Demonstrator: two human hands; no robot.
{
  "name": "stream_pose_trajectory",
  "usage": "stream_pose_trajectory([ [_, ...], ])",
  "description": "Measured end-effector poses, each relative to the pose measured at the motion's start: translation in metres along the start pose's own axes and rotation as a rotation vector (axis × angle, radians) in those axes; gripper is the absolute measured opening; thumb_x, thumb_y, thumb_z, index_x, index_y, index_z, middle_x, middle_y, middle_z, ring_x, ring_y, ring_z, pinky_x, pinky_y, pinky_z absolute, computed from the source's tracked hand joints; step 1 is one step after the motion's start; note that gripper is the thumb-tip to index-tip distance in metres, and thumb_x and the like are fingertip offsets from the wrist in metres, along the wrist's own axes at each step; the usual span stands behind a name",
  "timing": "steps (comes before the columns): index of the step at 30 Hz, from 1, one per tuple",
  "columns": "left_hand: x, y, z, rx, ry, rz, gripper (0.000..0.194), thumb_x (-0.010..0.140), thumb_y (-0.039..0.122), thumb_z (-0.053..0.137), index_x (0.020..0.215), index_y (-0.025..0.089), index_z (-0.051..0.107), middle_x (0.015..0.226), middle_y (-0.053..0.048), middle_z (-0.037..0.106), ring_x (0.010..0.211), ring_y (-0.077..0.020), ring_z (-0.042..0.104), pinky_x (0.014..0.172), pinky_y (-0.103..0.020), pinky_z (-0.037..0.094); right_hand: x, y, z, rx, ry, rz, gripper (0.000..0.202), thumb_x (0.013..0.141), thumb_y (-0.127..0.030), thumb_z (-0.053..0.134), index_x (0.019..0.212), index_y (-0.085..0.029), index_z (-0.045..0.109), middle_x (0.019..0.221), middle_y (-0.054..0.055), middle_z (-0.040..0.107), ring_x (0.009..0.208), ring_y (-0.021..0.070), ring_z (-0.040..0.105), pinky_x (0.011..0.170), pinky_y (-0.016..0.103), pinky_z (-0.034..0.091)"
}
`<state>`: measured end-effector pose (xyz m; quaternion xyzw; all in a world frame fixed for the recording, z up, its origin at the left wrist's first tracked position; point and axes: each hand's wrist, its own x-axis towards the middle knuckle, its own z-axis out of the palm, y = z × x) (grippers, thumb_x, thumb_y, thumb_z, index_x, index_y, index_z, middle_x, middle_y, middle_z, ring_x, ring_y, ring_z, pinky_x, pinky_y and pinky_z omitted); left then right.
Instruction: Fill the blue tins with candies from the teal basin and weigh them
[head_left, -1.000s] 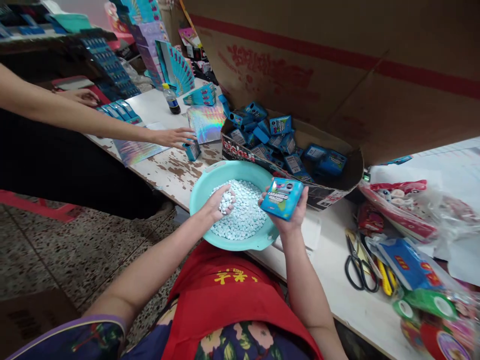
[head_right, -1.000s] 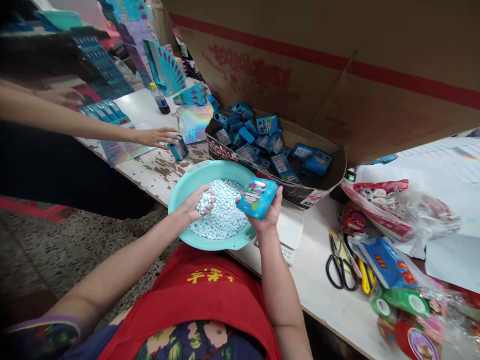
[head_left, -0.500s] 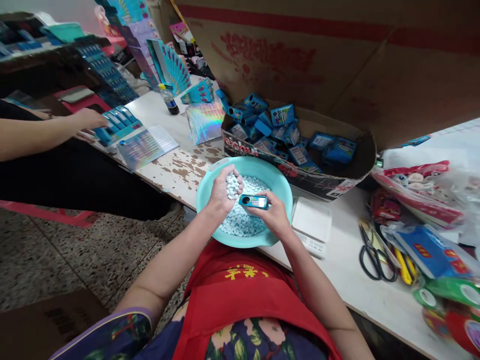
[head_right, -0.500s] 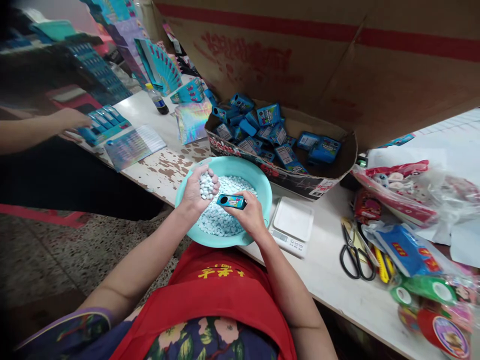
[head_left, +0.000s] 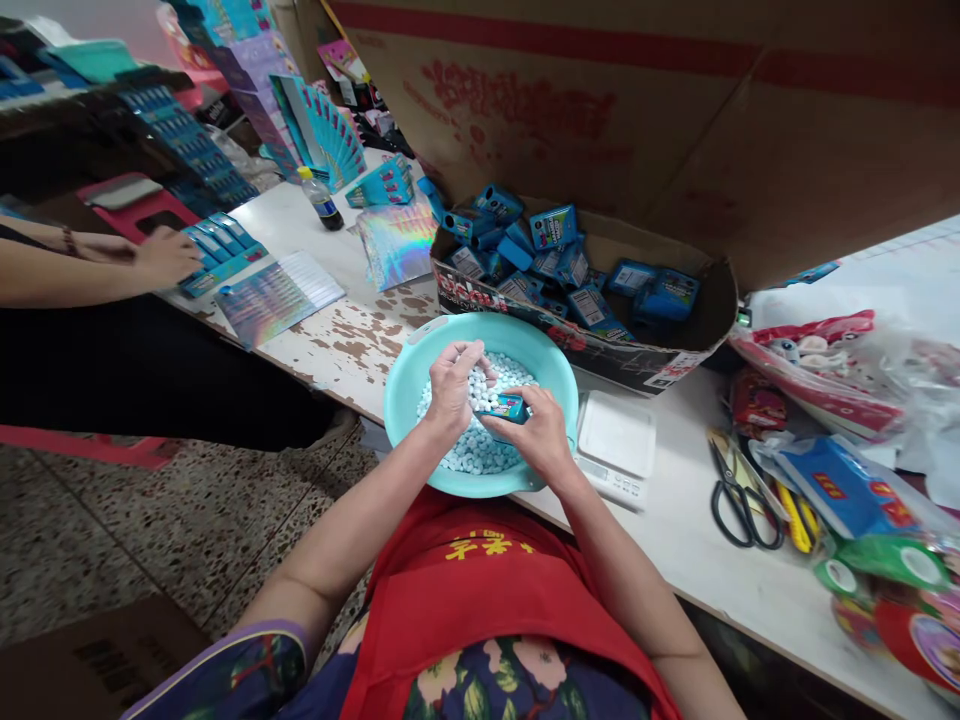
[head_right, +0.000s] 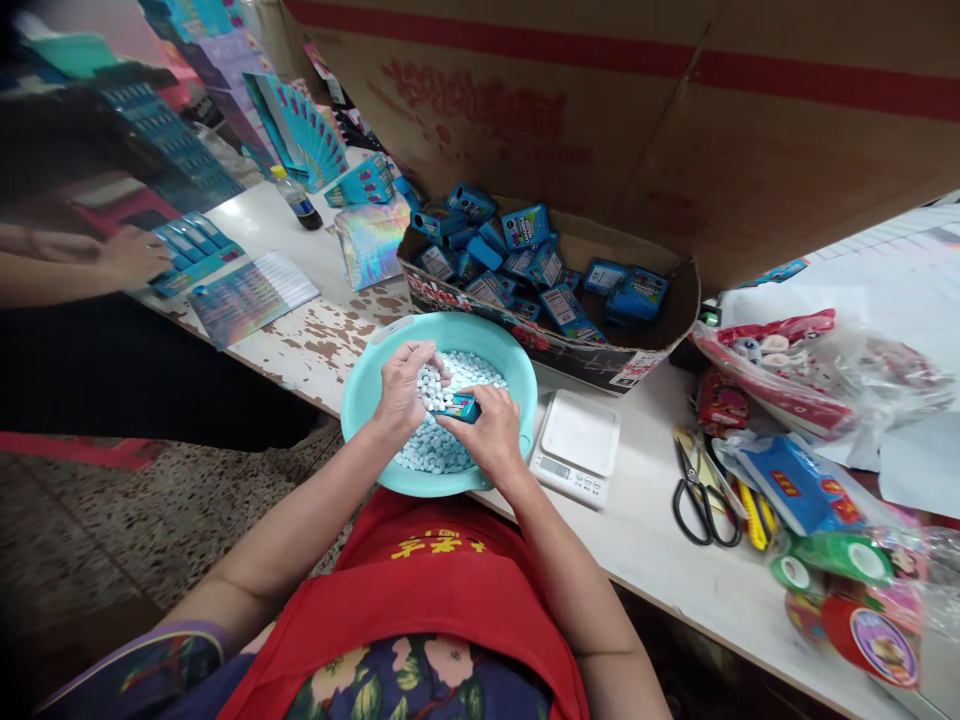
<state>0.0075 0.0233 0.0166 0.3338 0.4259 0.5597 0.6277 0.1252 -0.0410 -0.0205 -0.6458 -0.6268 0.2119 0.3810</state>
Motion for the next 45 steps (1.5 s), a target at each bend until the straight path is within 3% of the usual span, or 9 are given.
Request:
stream_pose_trajectory([
  [7, 0.000, -0.001, -0.004, 0.027, -0.097, 0.033, 0.026, 0.077, 0.037, 0.069, 0.072, 0.018, 0.053, 0.060, 0.003, 0.057, 0.050, -0.0094, 0.057, 0.047, -0.020, 0.044, 0.001, -0.001, 0.001, 0.031, -0.039, -0.065, 0.035, 0.072, -0.046, 0.078, 0.098, -0.024, 0.068, 0.098, 0.005, 0.070, 0.096, 0.0270, 0.059, 0.083, 0.039, 0.041],
  [31, -0.006, 0.005, -0.003, 0.088, -0.189, -0.028, 0.031, 0.076, 0.047, 0.066, 0.074, 0.018, 0.055, 0.060, 0.002, 0.058, 0.052, -0.0131, 0.062, 0.051, -0.024, 0.048, 0.002, 0.002, -0.001, 0.149, -0.025, -0.009, 0.037, 0.071, -0.050, 0.077, 0.097, -0.026, 0.069, 0.095, 0.005, 0.070, 0.095, 0.0269, 0.062, 0.084, 0.040, 0.046],
  [37, -0.002, 0.002, -0.002, 0.069, -0.177, -0.035, 0.031, 0.076, 0.047, 0.066, 0.073, 0.018, 0.054, 0.058, 0.003, 0.056, 0.052, -0.0131, 0.061, 0.051, -0.024, 0.047, 0.000, 0.001, 0.002, 0.123, -0.119, -0.037, 0.038, 0.072, -0.049, 0.077, 0.099, -0.024, 0.069, 0.095, 0.006, 0.069, 0.093, 0.0268, 0.062, 0.083, 0.040, 0.046],
  [42, -0.003, 0.002, -0.004, 0.050, -0.164, -0.008, 0.029, 0.077, 0.046, 0.065, 0.073, 0.019, 0.054, 0.057, 0.003, 0.055, 0.050, -0.0121, 0.059, 0.047, -0.023, 0.042, 0.000, 0.003, -0.004, 0.073, -0.016, -0.041, 0.033, 0.075, -0.047, 0.075, 0.101, -0.027, 0.068, 0.100, 0.005, 0.069, 0.099, 0.0289, 0.059, 0.085, 0.042, 0.043],
  [45, -0.009, 0.001, -0.001, 0.072, -0.205, -0.027, 0.028, 0.078, 0.042, 0.065, 0.069, 0.018, 0.053, 0.057, 0.003, 0.053, 0.048, -0.0102, 0.055, 0.047, -0.022, 0.041, 0.001, 0.004, -0.006, 0.035, -0.018, -0.054, 0.031, 0.077, -0.046, 0.073, 0.101, -0.027, 0.068, 0.100, 0.006, 0.069, 0.098, 0.0296, 0.059, 0.084, 0.043, 0.043],
])
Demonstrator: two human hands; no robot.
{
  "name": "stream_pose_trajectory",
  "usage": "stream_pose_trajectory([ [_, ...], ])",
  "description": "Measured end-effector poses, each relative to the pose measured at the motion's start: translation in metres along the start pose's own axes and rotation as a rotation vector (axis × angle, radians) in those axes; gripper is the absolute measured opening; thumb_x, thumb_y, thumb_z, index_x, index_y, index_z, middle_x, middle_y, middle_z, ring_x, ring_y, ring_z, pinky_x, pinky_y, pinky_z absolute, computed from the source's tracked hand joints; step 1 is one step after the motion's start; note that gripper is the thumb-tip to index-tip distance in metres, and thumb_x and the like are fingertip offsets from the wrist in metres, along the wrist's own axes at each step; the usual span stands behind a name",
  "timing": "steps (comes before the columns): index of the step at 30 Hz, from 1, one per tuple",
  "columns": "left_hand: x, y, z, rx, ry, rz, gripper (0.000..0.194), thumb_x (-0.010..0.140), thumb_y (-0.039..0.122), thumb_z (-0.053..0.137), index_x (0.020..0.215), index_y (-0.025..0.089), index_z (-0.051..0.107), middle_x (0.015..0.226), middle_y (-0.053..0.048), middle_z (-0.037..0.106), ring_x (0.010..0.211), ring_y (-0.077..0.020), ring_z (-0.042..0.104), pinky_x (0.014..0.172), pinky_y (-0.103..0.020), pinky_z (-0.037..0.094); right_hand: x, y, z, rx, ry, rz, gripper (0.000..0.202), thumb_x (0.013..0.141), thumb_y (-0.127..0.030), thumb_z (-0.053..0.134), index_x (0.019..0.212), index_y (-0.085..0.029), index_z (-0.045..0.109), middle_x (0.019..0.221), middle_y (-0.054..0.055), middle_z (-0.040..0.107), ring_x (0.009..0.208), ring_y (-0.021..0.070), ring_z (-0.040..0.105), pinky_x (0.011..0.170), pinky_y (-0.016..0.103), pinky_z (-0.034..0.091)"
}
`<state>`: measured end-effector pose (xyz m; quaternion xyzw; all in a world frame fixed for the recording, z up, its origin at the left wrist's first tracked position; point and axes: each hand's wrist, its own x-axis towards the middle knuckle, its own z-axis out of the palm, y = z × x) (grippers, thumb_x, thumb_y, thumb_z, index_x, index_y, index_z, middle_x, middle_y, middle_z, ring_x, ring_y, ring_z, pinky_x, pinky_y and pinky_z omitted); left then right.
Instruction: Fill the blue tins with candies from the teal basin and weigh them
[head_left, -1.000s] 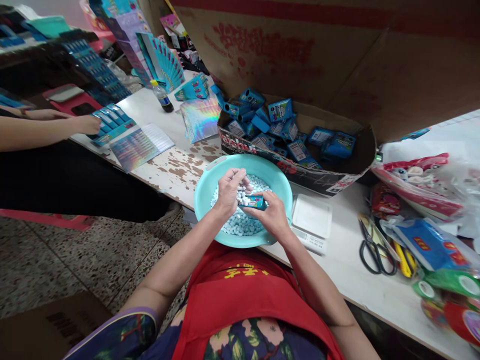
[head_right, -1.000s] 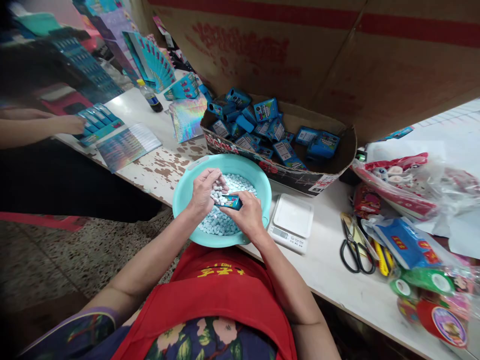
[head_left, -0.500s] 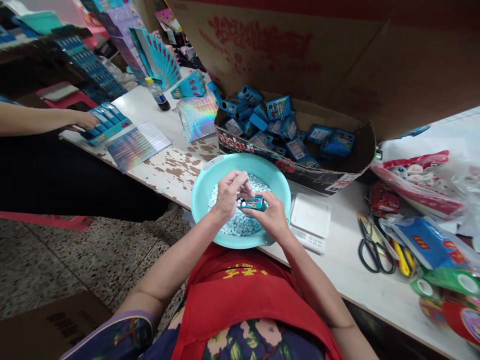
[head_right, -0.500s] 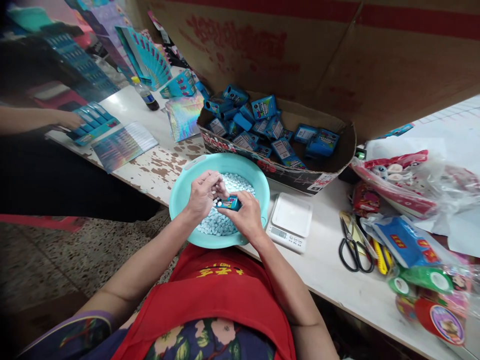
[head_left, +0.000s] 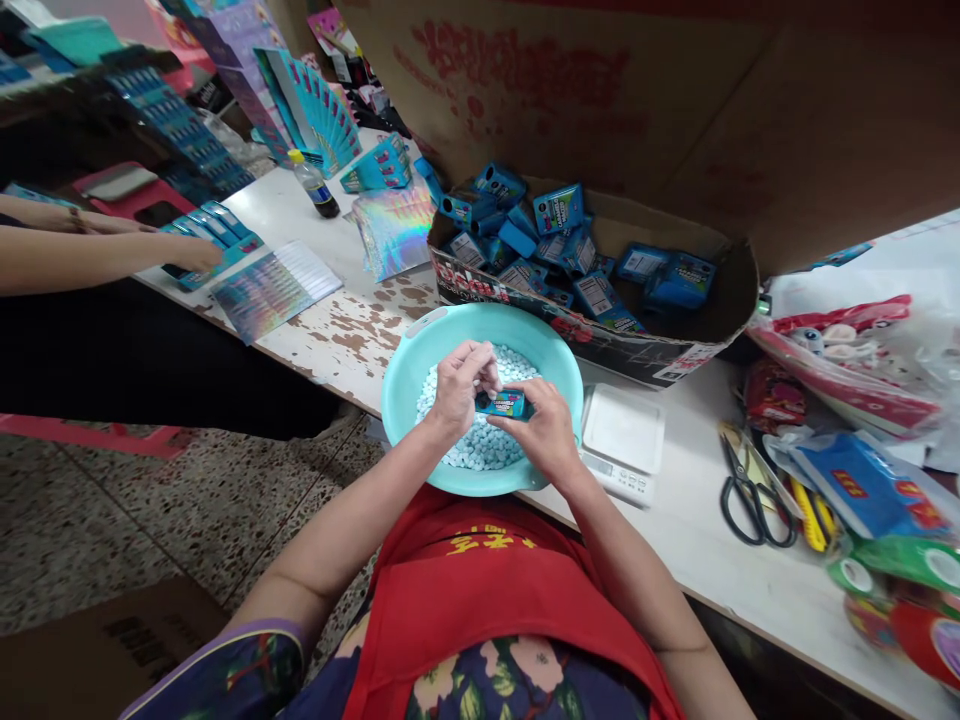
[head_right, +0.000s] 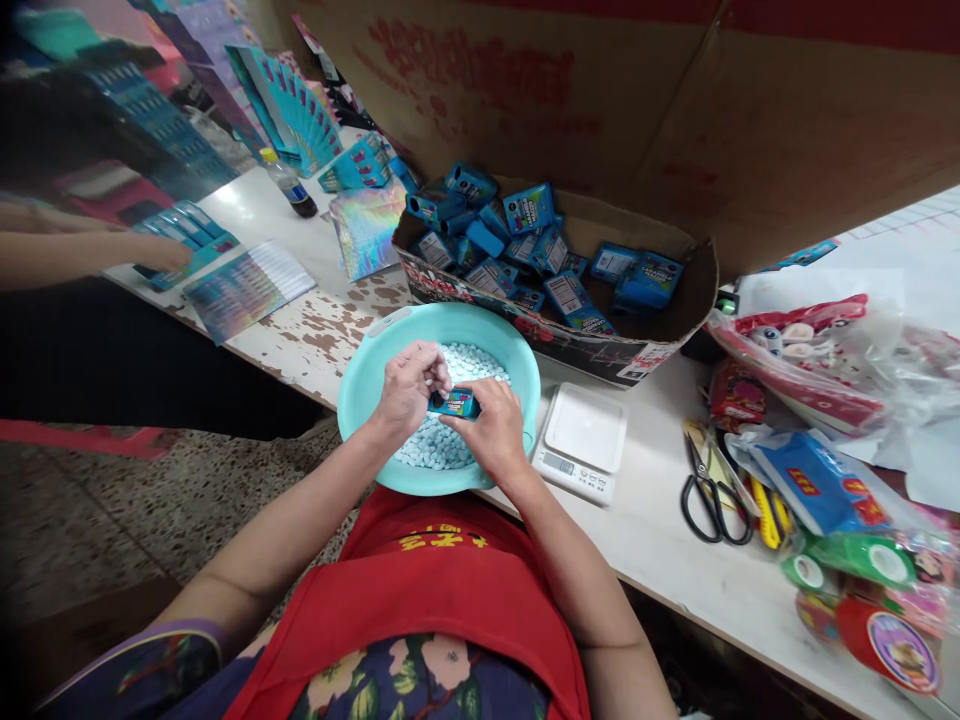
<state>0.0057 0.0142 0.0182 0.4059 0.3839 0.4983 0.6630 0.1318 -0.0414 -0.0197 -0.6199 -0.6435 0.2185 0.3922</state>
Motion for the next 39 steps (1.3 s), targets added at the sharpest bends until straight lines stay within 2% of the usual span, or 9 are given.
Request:
stream_pose_trajectory([
  [5, 0.011, 0.005, -0.024, 0.439, -0.042, 0.027, 0.032, 0.085, 0.047, 0.053, 0.069, 0.020, 0.053, 0.061, 0.000, 0.055, 0.052, -0.0123, 0.054, 0.053, -0.024, 0.043, -0.001, 0.005, -0.005, 0.062, 0.098, -0.016, 0.033, 0.074, -0.046, 0.077, 0.100, -0.027, 0.067, 0.098, 0.005, 0.068, 0.096, 0.0271, 0.060, 0.086, 0.042, 0.044],
  [8, 0.025, 0.003, -0.059, 1.010, -0.115, 0.024, 0.027, 0.080, 0.045, 0.061, 0.074, 0.019, 0.059, 0.080, -0.007, 0.064, 0.086, -0.0252, 0.062, 0.080, -0.035, 0.047, -0.004, 0.010, -0.007, 0.083, 0.180, -0.042, 0.035, 0.074, -0.044, 0.077, 0.103, -0.028, 0.066, 0.100, 0.004, 0.067, 0.098, 0.0258, 0.059, 0.089, 0.040, 0.044],
  [11, 0.023, -0.010, -0.081, 1.499, -0.249, -0.086, 0.040, 0.070, 0.045, 0.071, 0.096, 0.016, 0.065, 0.114, -0.020, 0.061, 0.116, -0.0419, 0.051, 0.097, -0.050, 0.039, -0.006, 0.013, -0.006, 0.055, 0.222, -0.005, 0.035, 0.076, -0.043, 0.076, 0.104, -0.026, 0.066, 0.101, 0.005, 0.067, 0.099, 0.0255, 0.059, 0.089, 0.040, 0.045],
  [16, -0.009, -0.030, -0.066, 1.775, -0.627, -0.300, 0.088, 0.072, 0.073, 0.055, 0.134, 0.013, 0.048, 0.135, -0.029, 0.046, 0.121, -0.0507, 0.047, 0.093, -0.058, 0.041, -0.007, 0.013, -0.002, 0.009, 0.257, 0.027, 0.035, 0.077, -0.044, 0.075, 0.104, -0.024, 0.065, 0.099, 0.005, 0.065, 0.097, 0.0245, 0.059, 0.087, 0.038, 0.045],
  [21, -0.025, -0.035, -0.035, 1.644, -0.851, -0.359, 0.064, 0.081, 0.048, 0.047, 0.134, 0.012, 0.046, 0.128, -0.025, 0.051, 0.102, -0.0390, 0.063, 0.085, -0.050, 0.048, -0.006, 0.013, -0.001, -0.003, 0.280, 0.021, 0.035, 0.075, -0.040, 0.077, 0.103, -0.021, 0.065, 0.098, 0.004, 0.065, 0.096, 0.0232, 0.059, 0.086, 0.037, 0.046],
  [27, -0.010, -0.037, -0.033, 1.448, -0.754, -0.336, 0.035, 0.066, 0.025, 0.061, 0.100, 0.016, 0.063, 0.092, -0.010, 0.067, 0.090, -0.0303, 0.064, 0.076, -0.036, 0.050, -0.004, 0.014, -0.003, 0.035, 0.277, 0.041, 0.035, 0.075, -0.039, 0.077, 0.103, -0.022, 0.065, 0.099, 0.004, 0.065, 0.096, 0.0232, 0.060, 0.086, 0.037, 0.046],
  [31, -0.007, -0.022, -0.044, 1.192, -0.499, -0.288, 0.025, 0.071, 0.020, 0.053, 0.095, 0.018, 0.057, 0.080, -0.003, 0.063, 0.070, -0.0169, 0.061, 0.059, -0.025, 0.046, -0.003, 0.013, -0.008, 0.041, 0.246, 0.038, 0.034, 0.075, -0.039, 0.077, 0.102, -0.022, 0.066, 0.098, 0.004, 0.066, 0.095, 0.0236, 0.060, 0.085, 0.037, 0.046],
  [35, -0.008, -0.002, -0.040, 0.296, -0.099, -0.292, 0.026, 0.066, 0.026, 0.067, 0.086, 0.020, 0.051, 0.059, 0.005, 0.051, 0.040, -0.0068, 0.042, 0.035, -0.016, 0.024, -0.002, 0.006, -0.007, -0.037, 0.142, 0.005, 0.031, 0.075, -0.035, 0.076, 0.101, -0.021, 0.066, 0.098, 0.005, 0.066, 0.096, 0.0255, 0.059, 0.085, 0.038, 0.046],
  [39, -0.003, 0.003, -0.022, -0.126, 0.063, -0.079, 0.025, 0.069, 0.031, 0.070, 0.081, 0.019, 0.052, 0.064, 0.003, 0.058, 0.049, -0.0093, 0.053, 0.040, -0.017, 0.038, 0.000, -0.005, 0.000, -0.054, -0.038, 0.006, 0.031, 0.072, -0.036, 0.078, 0.097, -0.022, 0.067, 0.096, 0.005, 0.067, 0.094, 0.0263, 0.060, 0.081, 0.038, 0.047],
])
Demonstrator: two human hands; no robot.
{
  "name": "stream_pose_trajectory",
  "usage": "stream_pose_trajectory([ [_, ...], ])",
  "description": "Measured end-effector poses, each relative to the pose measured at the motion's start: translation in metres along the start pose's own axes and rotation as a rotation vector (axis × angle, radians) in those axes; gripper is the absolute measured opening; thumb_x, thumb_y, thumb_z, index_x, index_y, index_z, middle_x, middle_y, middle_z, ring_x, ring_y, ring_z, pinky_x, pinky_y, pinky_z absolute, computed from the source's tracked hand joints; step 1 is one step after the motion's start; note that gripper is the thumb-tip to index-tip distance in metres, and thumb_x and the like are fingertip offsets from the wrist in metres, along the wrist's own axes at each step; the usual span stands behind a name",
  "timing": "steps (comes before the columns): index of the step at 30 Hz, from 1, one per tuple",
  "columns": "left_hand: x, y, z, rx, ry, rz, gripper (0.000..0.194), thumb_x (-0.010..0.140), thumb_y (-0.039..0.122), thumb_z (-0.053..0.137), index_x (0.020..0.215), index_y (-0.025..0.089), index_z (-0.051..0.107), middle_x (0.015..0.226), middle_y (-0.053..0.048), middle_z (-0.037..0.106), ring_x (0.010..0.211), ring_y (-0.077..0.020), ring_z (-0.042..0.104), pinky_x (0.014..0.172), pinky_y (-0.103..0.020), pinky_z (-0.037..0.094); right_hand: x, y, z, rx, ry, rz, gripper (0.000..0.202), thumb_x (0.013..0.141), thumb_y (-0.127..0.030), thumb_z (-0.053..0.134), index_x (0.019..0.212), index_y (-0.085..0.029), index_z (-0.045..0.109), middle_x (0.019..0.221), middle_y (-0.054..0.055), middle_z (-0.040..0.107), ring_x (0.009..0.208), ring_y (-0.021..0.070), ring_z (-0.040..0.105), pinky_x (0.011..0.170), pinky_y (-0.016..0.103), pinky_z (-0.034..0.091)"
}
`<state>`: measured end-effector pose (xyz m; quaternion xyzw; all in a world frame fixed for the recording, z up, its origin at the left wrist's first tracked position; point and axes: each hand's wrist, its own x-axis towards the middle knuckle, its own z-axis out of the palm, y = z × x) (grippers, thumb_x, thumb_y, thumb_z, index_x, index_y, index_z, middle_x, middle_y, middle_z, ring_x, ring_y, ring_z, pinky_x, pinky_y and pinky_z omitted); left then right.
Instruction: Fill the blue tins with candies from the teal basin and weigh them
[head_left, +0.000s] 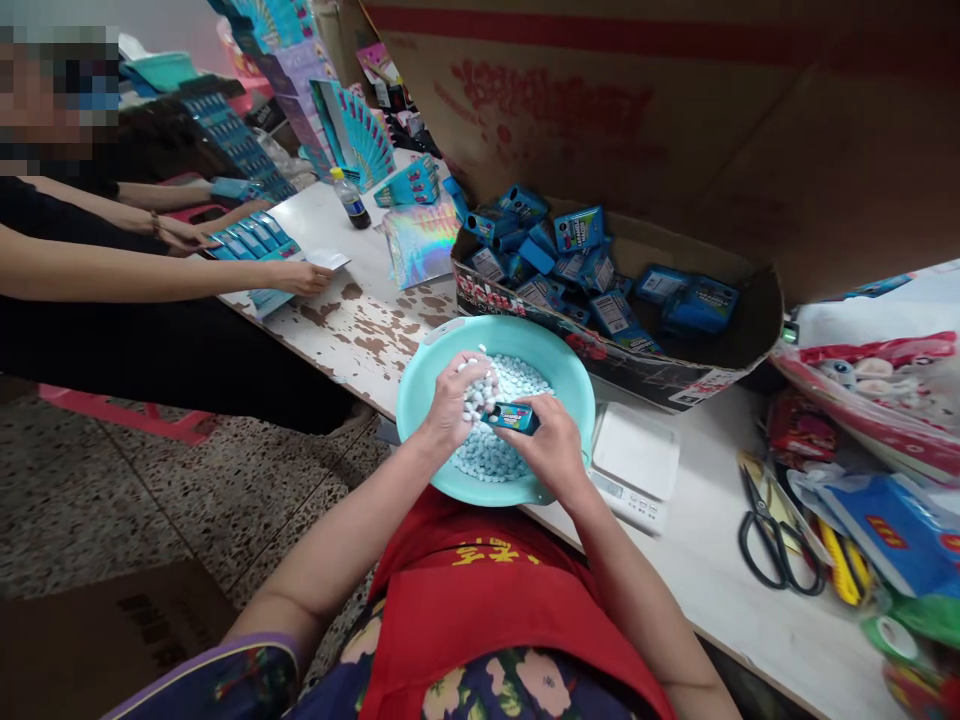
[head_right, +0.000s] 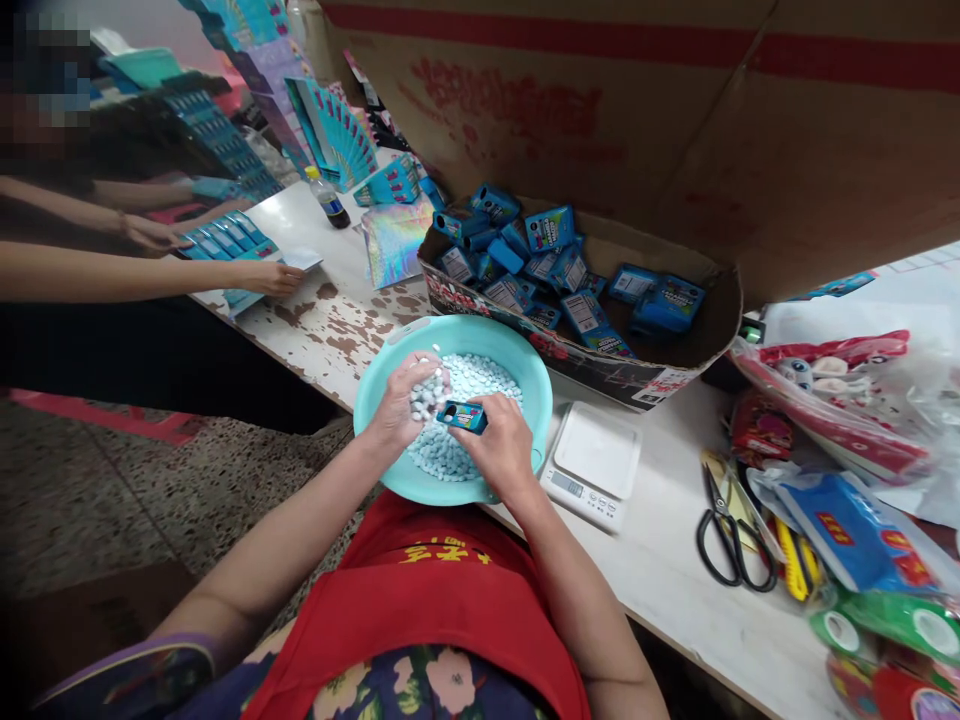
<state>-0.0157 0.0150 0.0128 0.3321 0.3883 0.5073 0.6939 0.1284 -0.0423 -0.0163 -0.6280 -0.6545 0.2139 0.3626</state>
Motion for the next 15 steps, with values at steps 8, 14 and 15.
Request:
stream_pose_trajectory([
  [8, 0.0101, -0.0041, 0.0092, -0.035, 0.091, 0.130, 0.028, 0.073, 0.036, 0.072, 0.072, 0.018, 0.052, 0.061, 0.003, 0.057, 0.057, -0.0121, 0.061, 0.047, -0.020, 0.049, 0.0054, -0.0081, 0.0003, 0.119, -0.062, 0.020, 0.035, 0.070, -0.045, 0.078, 0.096, -0.022, 0.069, 0.092, 0.004, 0.068, 0.089, 0.0247, 0.064, 0.079, 0.036, 0.047],
  [14, 0.0061, -0.0001, 0.0070, -0.019, 0.018, 0.153, 0.026, 0.074, 0.035, 0.073, 0.077, 0.018, 0.054, 0.068, 0.002, 0.062, 0.063, -0.0119, 0.064, 0.056, -0.022, 0.054, 0.0059, -0.0041, 0.0025, 0.179, -0.003, 0.032, 0.033, 0.070, -0.043, 0.079, 0.095, -0.024, 0.070, 0.092, 0.004, 0.069, 0.090, 0.0239, 0.063, 0.081, 0.036, 0.047],
  [15, 0.0056, -0.0004, 0.0067, -0.011, 0.009, 0.148, 0.026, 0.074, 0.036, 0.073, 0.077, 0.017, 0.055, 0.069, 0.001, 0.063, 0.064, -0.0125, 0.064, 0.057, -0.022, 0.055, 0.0057, -0.0035, 0.0030, 0.181, 0.004, 0.032, 0.033, 0.070, -0.043, 0.079, 0.095, -0.024, 0.070, 0.093, 0.004, 0.069, 0.090, 0.0239, 0.063, 0.082, 0.036, 0.047],
])
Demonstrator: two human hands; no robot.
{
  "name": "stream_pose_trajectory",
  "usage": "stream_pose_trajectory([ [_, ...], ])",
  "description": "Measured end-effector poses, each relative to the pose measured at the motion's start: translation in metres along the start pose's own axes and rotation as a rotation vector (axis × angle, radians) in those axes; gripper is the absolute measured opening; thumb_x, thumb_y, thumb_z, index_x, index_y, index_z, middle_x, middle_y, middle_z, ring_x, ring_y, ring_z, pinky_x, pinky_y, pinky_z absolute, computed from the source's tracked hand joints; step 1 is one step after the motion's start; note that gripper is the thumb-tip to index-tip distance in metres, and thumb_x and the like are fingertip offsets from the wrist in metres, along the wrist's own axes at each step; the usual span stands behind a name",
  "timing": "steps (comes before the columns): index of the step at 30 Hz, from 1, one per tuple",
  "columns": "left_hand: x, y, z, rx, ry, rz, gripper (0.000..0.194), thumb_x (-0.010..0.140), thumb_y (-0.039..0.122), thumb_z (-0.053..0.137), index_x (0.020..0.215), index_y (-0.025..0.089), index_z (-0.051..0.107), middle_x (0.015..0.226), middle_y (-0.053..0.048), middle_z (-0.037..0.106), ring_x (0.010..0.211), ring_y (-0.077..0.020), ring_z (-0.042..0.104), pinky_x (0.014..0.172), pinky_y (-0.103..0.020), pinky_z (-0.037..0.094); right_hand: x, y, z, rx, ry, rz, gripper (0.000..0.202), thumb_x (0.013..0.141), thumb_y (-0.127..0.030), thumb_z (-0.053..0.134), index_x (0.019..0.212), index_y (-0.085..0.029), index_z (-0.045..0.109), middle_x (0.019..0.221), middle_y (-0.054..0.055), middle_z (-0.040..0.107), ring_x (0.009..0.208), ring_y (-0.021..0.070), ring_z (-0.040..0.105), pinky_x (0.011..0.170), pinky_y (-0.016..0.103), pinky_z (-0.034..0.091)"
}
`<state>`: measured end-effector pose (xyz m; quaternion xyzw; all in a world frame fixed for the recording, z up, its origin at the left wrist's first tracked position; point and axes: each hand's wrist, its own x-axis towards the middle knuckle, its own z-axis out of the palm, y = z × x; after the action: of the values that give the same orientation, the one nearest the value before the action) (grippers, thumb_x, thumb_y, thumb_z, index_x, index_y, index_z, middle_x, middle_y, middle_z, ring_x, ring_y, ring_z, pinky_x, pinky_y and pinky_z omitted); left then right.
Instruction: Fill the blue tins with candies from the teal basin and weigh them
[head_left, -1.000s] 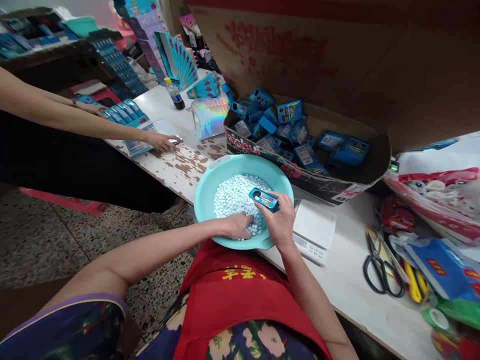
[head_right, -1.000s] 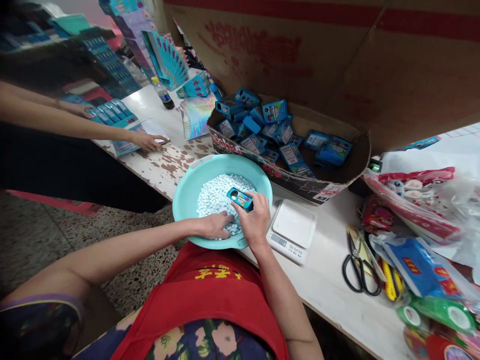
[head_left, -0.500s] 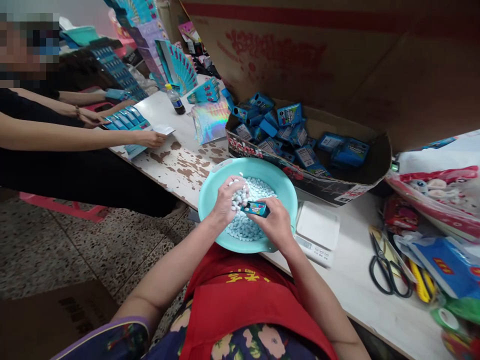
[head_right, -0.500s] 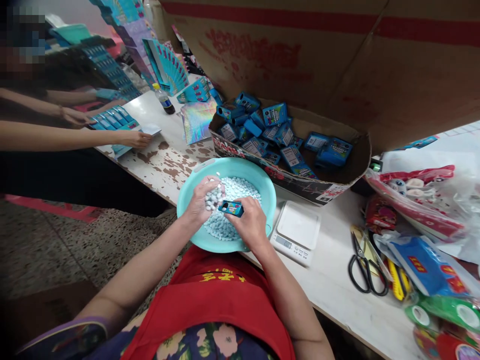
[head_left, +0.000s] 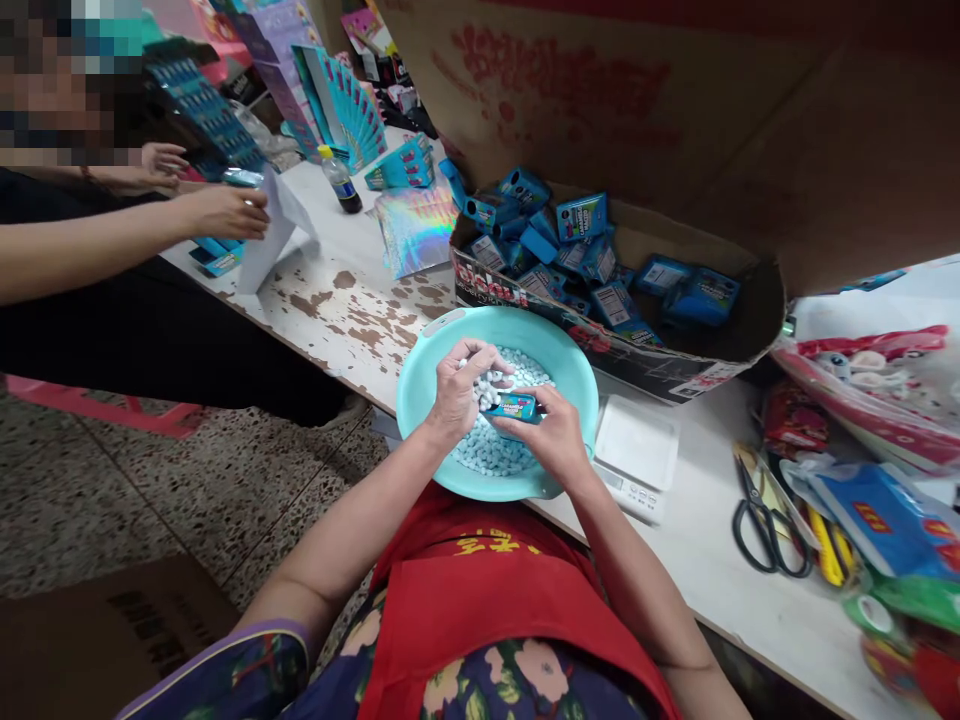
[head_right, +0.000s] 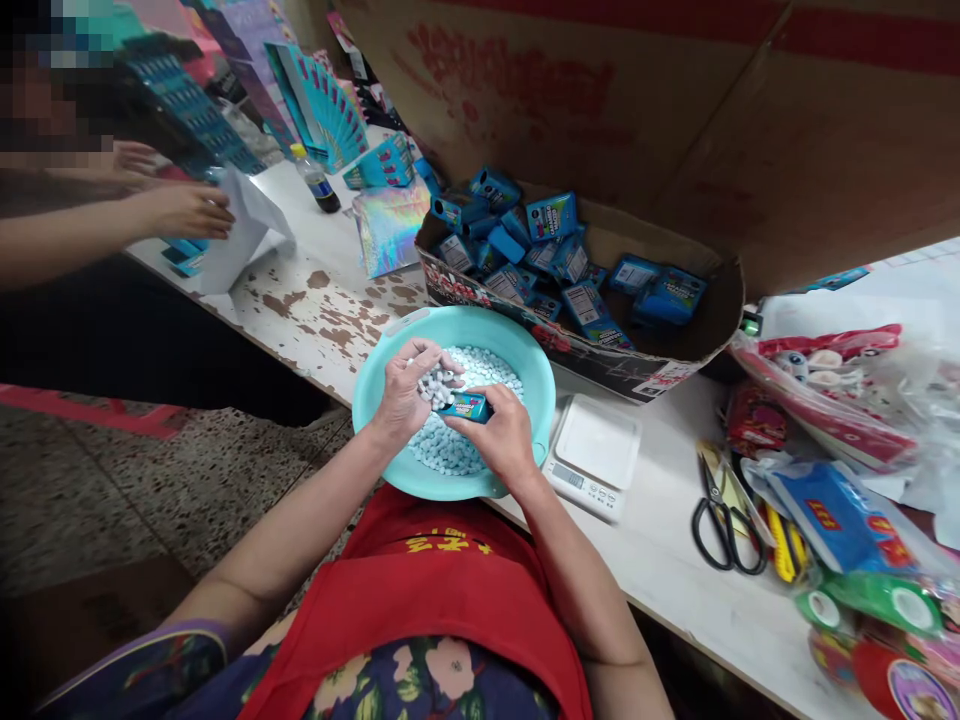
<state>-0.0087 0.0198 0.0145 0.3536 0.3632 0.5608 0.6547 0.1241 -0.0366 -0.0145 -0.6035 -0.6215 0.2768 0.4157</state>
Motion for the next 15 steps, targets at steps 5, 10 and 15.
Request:
stream_pose_trajectory([
  [5, -0.0011, -0.0032, 0.0015, 0.028, 0.004, -0.012, 0.025, 0.074, 0.035, 0.074, 0.077, 0.017, 0.057, 0.070, 0.000, 0.064, 0.065, -0.0130, 0.064, 0.058, -0.024, 0.056, -0.0005, 0.0013, 0.0004, 0.021, -0.022, 0.004, 0.035, 0.070, -0.044, 0.079, 0.096, -0.023, 0.070, 0.093, 0.004, 0.069, 0.090, 0.0235, 0.063, 0.081, 0.036, 0.047],
  [10, 0.0007, -0.0039, 0.0041, 0.040, 0.049, 0.000, 0.026, 0.073, 0.036, 0.073, 0.075, 0.017, 0.056, 0.070, 0.001, 0.061, 0.057, -0.0087, 0.057, 0.049, -0.019, 0.050, 0.0002, -0.0002, -0.0019, 0.021, -0.022, 0.011, 0.035, 0.069, -0.044, 0.079, 0.095, -0.022, 0.070, 0.091, 0.004, 0.068, 0.089, 0.0232, 0.063, 0.082, 0.036, 0.047],
  [15, 0.0036, -0.0022, 0.0051, 0.080, 0.041, 0.038, 0.026, 0.076, 0.038, 0.070, 0.069, 0.017, 0.055, 0.067, 0.003, 0.057, 0.049, -0.0059, 0.051, 0.048, -0.019, 0.046, 0.0000, -0.0001, -0.0008, 0.038, -0.020, 0.011, 0.034, 0.070, -0.044, 0.079, 0.096, -0.023, 0.070, 0.092, 0.004, 0.068, 0.090, 0.0231, 0.063, 0.083, 0.036, 0.047],
])
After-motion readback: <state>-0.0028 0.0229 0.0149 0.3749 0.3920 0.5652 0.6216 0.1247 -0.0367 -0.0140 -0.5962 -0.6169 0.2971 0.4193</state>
